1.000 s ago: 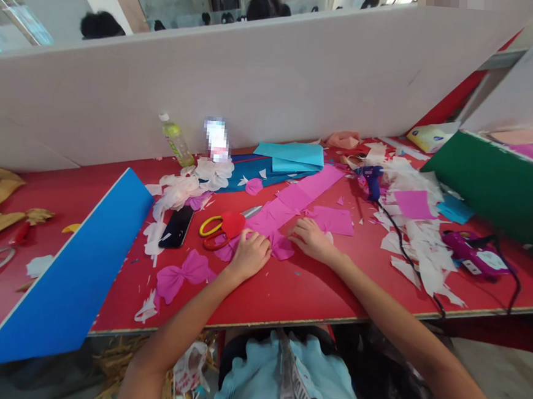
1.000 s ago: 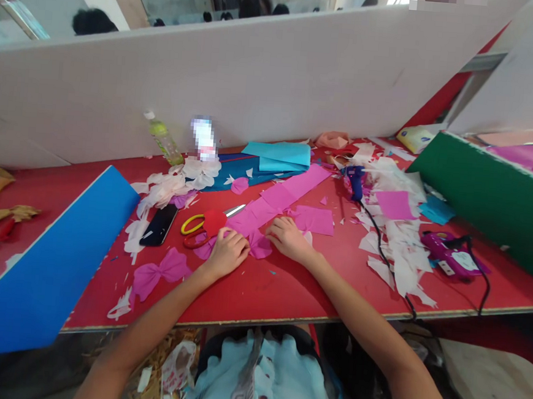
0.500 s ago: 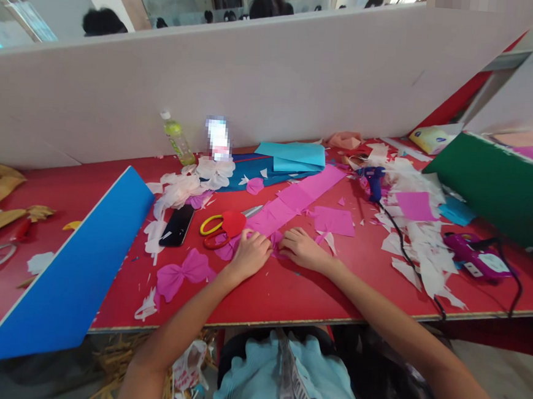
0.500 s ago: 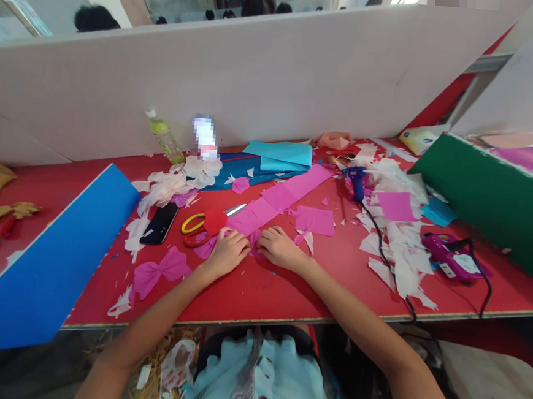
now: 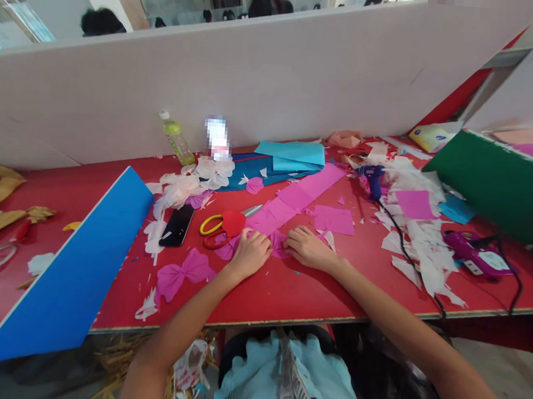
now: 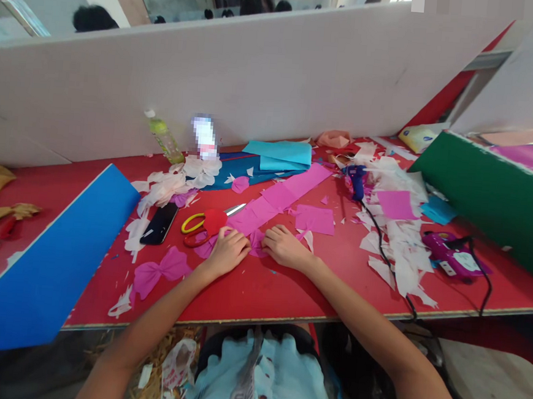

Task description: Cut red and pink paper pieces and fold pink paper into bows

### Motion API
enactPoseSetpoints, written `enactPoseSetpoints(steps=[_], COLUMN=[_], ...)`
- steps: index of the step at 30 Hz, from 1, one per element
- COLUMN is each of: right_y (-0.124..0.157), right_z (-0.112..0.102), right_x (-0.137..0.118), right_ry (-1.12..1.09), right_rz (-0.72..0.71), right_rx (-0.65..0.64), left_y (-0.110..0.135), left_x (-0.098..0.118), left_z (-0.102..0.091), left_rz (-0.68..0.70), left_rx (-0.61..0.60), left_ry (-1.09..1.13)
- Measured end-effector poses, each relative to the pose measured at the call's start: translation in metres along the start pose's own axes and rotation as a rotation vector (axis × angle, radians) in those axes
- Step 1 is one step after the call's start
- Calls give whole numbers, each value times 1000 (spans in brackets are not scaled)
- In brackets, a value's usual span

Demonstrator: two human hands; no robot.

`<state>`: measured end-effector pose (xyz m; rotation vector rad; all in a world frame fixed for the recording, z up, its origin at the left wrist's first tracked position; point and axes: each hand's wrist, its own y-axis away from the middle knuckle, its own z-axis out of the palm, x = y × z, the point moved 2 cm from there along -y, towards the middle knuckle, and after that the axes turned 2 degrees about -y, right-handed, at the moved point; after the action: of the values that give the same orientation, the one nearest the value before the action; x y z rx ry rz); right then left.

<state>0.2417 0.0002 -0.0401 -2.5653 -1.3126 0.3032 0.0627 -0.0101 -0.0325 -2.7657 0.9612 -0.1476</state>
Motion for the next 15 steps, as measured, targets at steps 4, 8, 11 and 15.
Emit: enactPoseSetpoints(steps=[4,8,11,15], right_y=[5,8,11,15], right_z=[2,4,2,0], right_x=[0,2,4,5], right_ry=[99,56,-13,-75], right_rz=[-32,-11,32,65], right_rx=[0,8,13,17], left_y=[0,0,0,0], left_x=[0,0,0,0], left_z=[0,-1,-1,0], left_rz=[-4,2,0,-2], left_rx=[-1,-3,-2,3], left_ry=[-4,-10,-3,3])
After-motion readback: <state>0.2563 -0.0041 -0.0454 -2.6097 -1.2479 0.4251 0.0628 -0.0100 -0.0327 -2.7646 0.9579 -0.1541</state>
